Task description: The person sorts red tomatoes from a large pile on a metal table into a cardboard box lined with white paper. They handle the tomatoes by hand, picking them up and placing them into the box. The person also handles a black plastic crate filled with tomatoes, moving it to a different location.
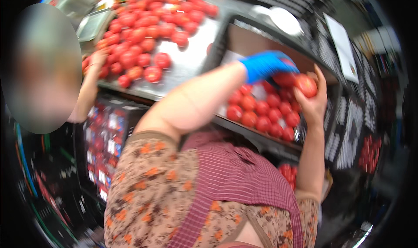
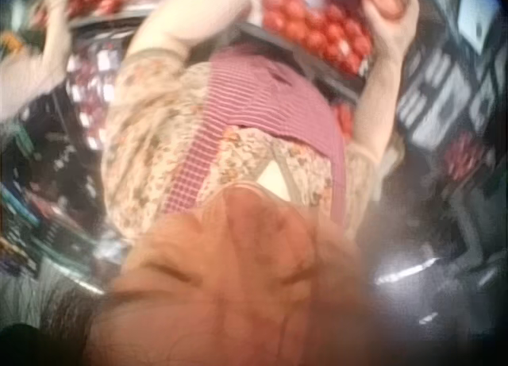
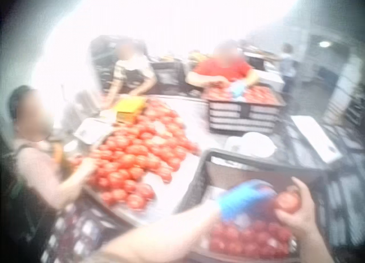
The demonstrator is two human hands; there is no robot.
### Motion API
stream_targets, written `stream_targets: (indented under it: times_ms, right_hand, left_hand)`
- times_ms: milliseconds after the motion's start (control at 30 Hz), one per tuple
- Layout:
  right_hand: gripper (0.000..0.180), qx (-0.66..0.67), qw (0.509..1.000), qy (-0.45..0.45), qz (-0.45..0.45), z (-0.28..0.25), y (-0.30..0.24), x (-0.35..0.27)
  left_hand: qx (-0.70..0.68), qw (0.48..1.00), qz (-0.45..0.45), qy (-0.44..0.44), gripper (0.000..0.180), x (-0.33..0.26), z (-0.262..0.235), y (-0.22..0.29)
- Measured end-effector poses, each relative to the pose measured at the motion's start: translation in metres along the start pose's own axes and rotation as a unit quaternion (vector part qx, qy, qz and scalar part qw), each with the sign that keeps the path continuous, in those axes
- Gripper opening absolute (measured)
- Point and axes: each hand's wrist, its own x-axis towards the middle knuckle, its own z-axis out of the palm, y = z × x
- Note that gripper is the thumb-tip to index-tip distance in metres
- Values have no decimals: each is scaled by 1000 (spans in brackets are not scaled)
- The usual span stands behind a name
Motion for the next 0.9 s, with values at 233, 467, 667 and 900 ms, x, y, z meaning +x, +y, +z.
stream_targets:
  times_ms: [233, 467, 667, 900]
  right_hand:
    - [71, -42, 942, 332, -29, -100, 31, -81]
    - [65, -192, 825, 482, 223, -201, 165, -300]
    - [58, -374, 722, 306, 495, -178, 223, -424]
    - [61, 316, 867, 276, 270, -150, 128, -208]
  left_hand:
    - [-102, 991, 53, 64, 48, -9, -12, 17]
    - [-199, 971, 50, 124, 54, -16, -9, 26]
    - [-224, 962, 72, 141, 56, -13, -11, 22]
    - [-322, 913, 164, 192, 54, -40, -30, 55]
